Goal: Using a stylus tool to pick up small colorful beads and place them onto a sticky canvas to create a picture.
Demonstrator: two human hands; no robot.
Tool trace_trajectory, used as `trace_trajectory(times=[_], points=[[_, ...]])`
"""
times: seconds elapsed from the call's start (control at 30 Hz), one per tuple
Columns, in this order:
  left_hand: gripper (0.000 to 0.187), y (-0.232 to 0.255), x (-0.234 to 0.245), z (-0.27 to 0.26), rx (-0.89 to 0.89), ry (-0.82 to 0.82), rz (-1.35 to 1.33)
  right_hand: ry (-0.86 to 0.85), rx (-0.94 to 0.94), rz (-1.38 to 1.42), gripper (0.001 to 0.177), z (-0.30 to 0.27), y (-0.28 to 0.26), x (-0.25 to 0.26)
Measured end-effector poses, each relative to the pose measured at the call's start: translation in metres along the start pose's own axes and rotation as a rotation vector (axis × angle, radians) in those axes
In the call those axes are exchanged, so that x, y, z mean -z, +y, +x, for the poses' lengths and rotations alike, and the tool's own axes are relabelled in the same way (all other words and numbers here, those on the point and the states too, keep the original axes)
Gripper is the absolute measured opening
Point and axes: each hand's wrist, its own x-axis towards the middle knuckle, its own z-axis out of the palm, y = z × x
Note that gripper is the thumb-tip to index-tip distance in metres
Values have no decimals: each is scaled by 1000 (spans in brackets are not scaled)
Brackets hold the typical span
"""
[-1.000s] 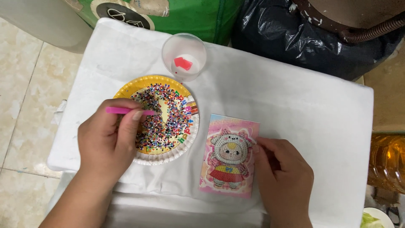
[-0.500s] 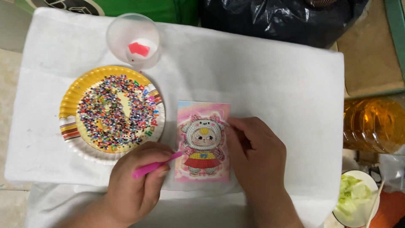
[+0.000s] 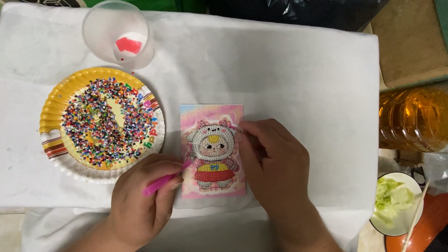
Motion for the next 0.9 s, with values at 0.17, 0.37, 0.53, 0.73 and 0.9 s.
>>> trace_trajectory(times=[0.17, 0.37, 0.53, 0.73, 0.9], points=[[18, 1, -1, 1, -10, 10, 23, 4, -11, 5, 10, 0, -1, 0], [17, -1, 2, -3, 17, -1, 24, -9, -15, -10, 11, 0, 0, 1], [19, 2, 13, -14, 109, 139, -115, -8, -9, -1, 10, -1, 1, 1], [7, -5, 53, 0, 242, 675, 175, 15, 0, 16, 12, 0, -3, 1], [9, -48, 86, 3, 369, 865, -192, 1, -92, -1, 13, 0, -5, 0]])
